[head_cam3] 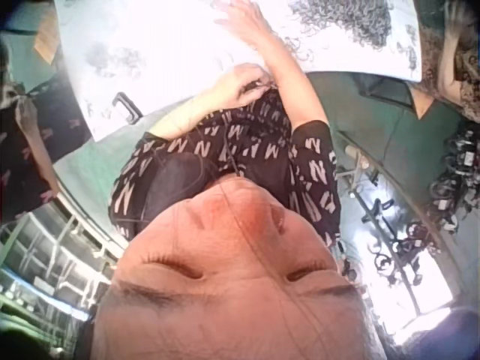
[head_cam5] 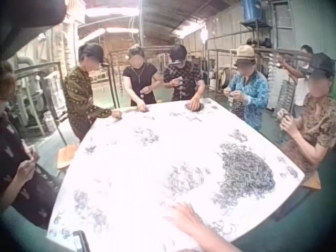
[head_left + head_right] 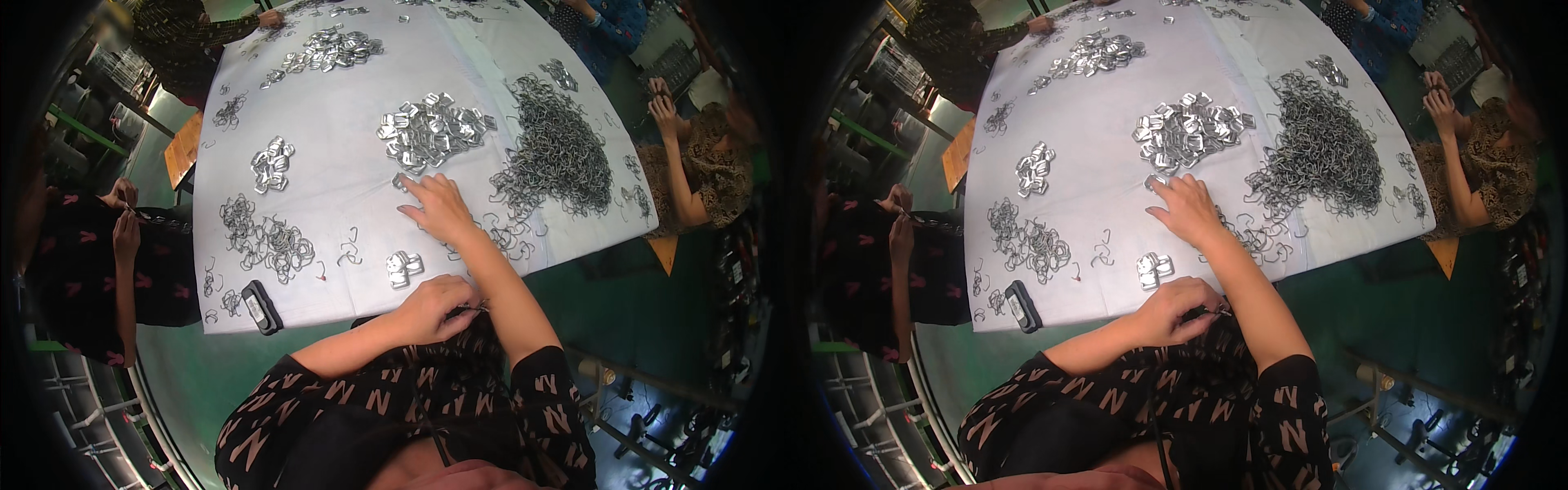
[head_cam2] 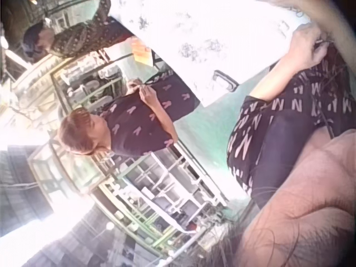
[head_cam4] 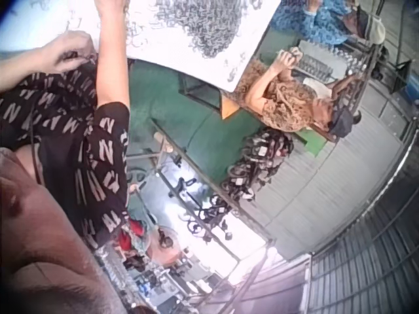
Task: The person sits at a table and assembles keychains by hand. They pick up small metal plates and wire loops, attach the loops to the plates, and then hang the finished keychains on a vertical rack.
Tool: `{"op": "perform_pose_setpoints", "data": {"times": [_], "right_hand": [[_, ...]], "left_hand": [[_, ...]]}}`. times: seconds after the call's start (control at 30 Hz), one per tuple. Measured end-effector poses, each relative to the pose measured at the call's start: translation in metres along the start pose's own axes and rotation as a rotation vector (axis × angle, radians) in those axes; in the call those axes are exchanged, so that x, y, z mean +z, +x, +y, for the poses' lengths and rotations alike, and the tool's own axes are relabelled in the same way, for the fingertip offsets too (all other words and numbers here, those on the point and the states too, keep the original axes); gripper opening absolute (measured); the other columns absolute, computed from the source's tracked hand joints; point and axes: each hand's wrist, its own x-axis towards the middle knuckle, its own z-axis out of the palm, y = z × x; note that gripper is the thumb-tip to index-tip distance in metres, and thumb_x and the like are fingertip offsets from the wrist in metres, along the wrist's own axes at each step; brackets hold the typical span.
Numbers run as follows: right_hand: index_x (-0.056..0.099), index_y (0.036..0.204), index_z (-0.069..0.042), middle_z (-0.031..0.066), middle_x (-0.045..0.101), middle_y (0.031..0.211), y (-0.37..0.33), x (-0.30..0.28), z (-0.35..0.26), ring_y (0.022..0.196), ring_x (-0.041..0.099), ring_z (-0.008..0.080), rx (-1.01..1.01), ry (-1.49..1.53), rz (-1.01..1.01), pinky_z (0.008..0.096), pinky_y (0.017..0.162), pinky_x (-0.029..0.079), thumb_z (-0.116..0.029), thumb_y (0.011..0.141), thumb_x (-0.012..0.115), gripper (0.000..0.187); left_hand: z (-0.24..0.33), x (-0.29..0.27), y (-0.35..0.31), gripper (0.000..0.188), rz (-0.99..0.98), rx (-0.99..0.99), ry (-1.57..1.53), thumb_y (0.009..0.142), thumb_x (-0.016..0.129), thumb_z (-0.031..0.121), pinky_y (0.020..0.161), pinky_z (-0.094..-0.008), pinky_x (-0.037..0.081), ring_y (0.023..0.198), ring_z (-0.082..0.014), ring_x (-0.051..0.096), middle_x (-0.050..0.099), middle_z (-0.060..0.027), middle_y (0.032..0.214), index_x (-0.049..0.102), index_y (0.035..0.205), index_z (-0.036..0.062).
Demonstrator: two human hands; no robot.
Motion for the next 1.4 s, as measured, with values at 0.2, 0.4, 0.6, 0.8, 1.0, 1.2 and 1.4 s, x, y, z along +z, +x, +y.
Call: {"op": "perform_pose_setpoints", "data": {"times": [0.2,0.4,0.6,0.8,1.0,1.2,1.4], "right_hand": [[0.06,0.111,-0.008,0.0108,0.062,0.092,0.029,0.034,0.005,0.093,0.056,0.0301,0.035,-0.015,0.012,0.0422,0.086,0.043,-0.02,0.081,0.071,0.035],[0.058,0.108,0.001,0.0115,0.068,0.077,-0.001,-0.02,0.003,0.069,0.066,0.023,0.436,0.531,0.148,0.032,0.062,0.051,-0.002,0.08,0.068,0.03],[0.064,0.093,0.004,0.004,0.067,0.081,-0.095,-0.07,0.001,0.073,0.061,0.0083,0.683,1.178,0.26,0.0232,0.064,0.047,-0.001,0.083,0.071,0.013],[0.067,0.092,0.004,0.0026,0.066,0.081,-0.151,-0.083,-0.028,0.072,0.059,0.0068,0.676,1.152,0.442,0.0202,0.066,0.047,0.0,0.081,0.074,0.013],[0.067,0.088,0.004,0.0028,0.066,0.08,-0.171,-0.086,-0.035,0.07,0.059,0.0065,0.641,1.002,0.491,0.0207,0.066,0.048,0.0,0.081,0.072,0.009],[0.065,0.085,0.005,0.0018,0.06,0.077,-0.189,-0.099,-0.029,0.069,0.054,0.0068,0.562,0.806,0.649,0.0213,0.064,0.044,0.001,0.08,0.072,0.01],[0.065,0.087,0.005,0.0035,0.06,0.077,-0.202,-0.114,-0.025,0.07,0.055,0.0093,0.562,0.686,0.706,0.022,0.066,0.045,0.001,0.078,0.073,0.013]], "left_hand": [[-0.003,-0.007,-0.013,0.015,0.06,-0.066,-0.019,0.074,0.067,0.0,0.07,-0.0391,0.049,0.077,-0.0329,0.061,0.062,-0.0128,0.081,0.057,0.086,0.002],[-0.008,-0.007,-0.006,0.011,0.031,-0.088,-0.048,0.079,0.064,-0.001,0.074,-0.0354,0.051,0.084,-0.0294,0.066,0.067,-0.0135,0.089,0.058,0.087,0.0013],[-0.006,0.006,0.004,0.009,0.142,-0.206,-0.026,0.08,0.064,-0.001,0.079,-0.0318,0.052,0.089,-0.025,0.068,0.068,-0.0119,0.09,0.059,0.088,0.0007],[-0.011,0.027,0.016,0.01,0.227,-0.174,0.107,0.08,0.066,0.001,0.067,-0.0305,0.05,0.072,-0.0235,0.064,0.065,-0.0122,0.08,0.06,0.088,-0.0004],[-0.011,0.044,0.013,0.012,0.144,-0.265,0.115,0.079,0.068,0.001,0.063,-0.0309,0.05,0.07,-0.024,0.065,0.065,-0.013,0.08,0.06,0.087,-0.0004],[-0.014,0.021,0.044,0.011,-0.099,-0.255,-0.095,0.082,0.067,0.001,0.066,-0.0321,0.052,0.073,-0.0248,0.067,0.069,-0.0131,0.086,0.066,0.093,0.0006],[-0.108,0.025,0.114,0.01,0.076,-0.055,0.651,0.082,0.064,0.009,0.071,-0.0383,0.052,0.081,-0.0308,0.064,0.065,-0.0115,0.087,0.07,0.087,0.0018]]}}
